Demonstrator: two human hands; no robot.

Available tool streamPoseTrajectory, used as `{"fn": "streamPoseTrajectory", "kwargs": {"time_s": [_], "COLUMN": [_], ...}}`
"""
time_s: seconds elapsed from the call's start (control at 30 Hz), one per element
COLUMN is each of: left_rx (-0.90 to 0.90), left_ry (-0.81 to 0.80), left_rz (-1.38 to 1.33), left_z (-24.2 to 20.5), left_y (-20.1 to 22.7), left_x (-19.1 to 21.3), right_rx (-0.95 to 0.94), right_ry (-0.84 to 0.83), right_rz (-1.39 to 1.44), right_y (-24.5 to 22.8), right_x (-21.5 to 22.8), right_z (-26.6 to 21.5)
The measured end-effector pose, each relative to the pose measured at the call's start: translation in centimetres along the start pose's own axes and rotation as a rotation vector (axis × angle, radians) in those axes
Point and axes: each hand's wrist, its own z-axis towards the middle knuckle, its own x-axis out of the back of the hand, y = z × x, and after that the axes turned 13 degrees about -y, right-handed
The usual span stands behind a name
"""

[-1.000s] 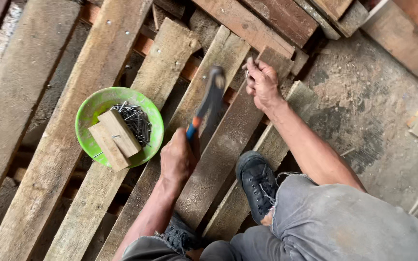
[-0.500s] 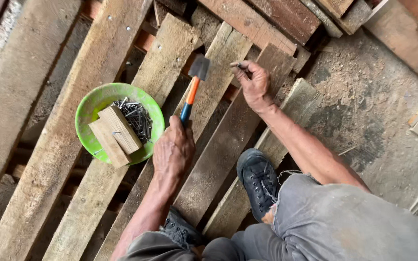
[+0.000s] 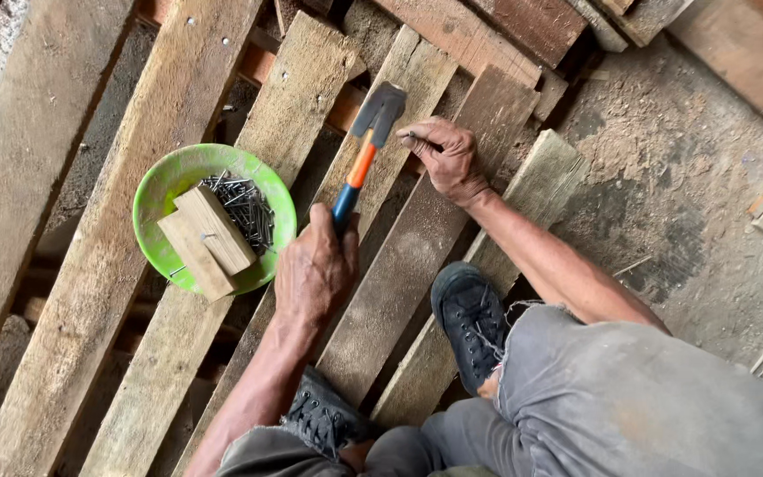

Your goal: The person hammers nails into wooden planks using a hammer. They pick up nails from a green bowl and drive them into the wood, working on a stack of planks in a workshop.

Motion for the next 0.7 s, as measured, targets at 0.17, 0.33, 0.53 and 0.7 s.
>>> {"fn": "streamPoseTrajectory", "kwargs": {"time_s": [0.17,0.33,0.53,0.7], "left_rx": [-0.045,-0.045,0.009,-0.355], "left_ry": [-0.011,-0.056,-0.114,0.344], "left_rz": [-0.005,0.031,0.098,0.186], "left_z": [-0.3,0.1,-0.3,0.6], "left_y": [1.2,0.9,0.9,-2.2], "left_x": [-0.7,-0.9,-0.7,-4.3], "right_rx": [-0.032,0.003,-0.041,-0.097], "right_ry": [-0.011,0.039,0.047,-0.034], "right_rz": [-0.041,-0.094,-0.105,0.022], "right_y": [1.5,-0.1,0.6,-1.7], "right_x": [0.5,-0.4,-0.4,-0.3], "right_z": [-0.7,-0.2,-0.9,0.1]}}
